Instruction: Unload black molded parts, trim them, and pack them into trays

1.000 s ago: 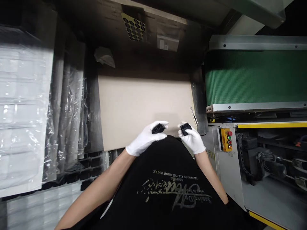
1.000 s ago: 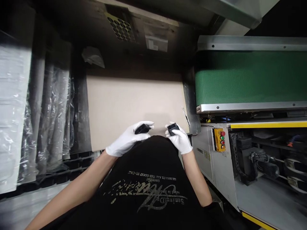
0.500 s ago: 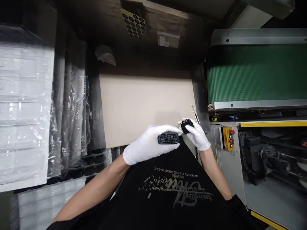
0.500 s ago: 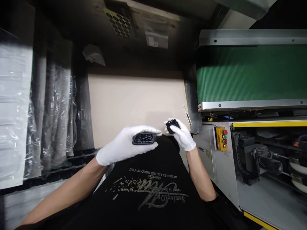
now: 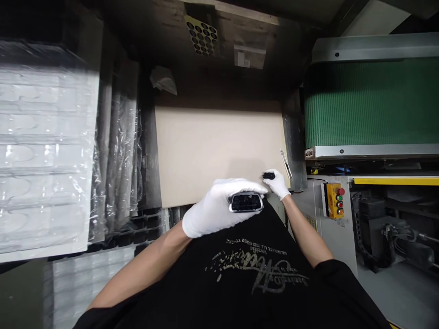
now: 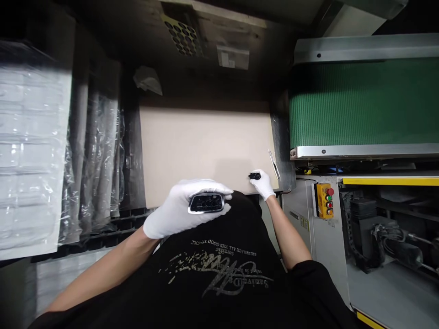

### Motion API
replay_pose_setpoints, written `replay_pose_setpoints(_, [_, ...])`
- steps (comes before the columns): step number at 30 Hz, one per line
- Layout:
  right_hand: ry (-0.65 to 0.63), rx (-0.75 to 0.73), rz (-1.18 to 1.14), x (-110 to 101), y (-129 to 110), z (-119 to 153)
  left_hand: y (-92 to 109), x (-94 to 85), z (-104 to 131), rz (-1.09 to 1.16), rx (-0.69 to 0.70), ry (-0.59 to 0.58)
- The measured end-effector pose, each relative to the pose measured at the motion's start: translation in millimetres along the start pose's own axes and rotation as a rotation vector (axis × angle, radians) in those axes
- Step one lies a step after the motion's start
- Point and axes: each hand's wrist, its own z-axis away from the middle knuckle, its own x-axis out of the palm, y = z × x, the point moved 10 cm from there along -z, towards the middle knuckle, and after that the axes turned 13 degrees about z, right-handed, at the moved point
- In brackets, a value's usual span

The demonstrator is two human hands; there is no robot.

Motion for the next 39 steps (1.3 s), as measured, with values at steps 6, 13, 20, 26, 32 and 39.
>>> replay_pose_setpoints(6, [-0.001,-0.138,0.269,-3.3,-12.8,-16.9,6.4,-3.2,0.9,-0.035,0.061,0.041])
replay_pose_setpoints(13, [0.062,-0.217,0.513,-19.0,-26.8,-11.9,14.6,-7.1,-0.2,-0.018,0.103,0.109])
replay_pose_setpoints(20, [0.308,-0.334,0.400,-66.7,-94.0,56.0,31.9,-17.4,8.8,-0.253,0.258,0.244])
replay_pose_setpoints(26, [0.294,-0.836,0.208,-101.6,-234.5,189.4,33.1,-13.7,10.7,-0.273,0.296,0.212])
replay_pose_setpoints(32, [0.140,-1.109,0.354,-78.8,-303.2,239.2,35.6,-11.1,11.1,-0.202,0.277,0.159])
replay_pose_setpoints(39, [0.087,-1.115,0.331,-67.8,-314.0,238.8,41.4,-15.8,14.5,-0.180,0.253,0.155])
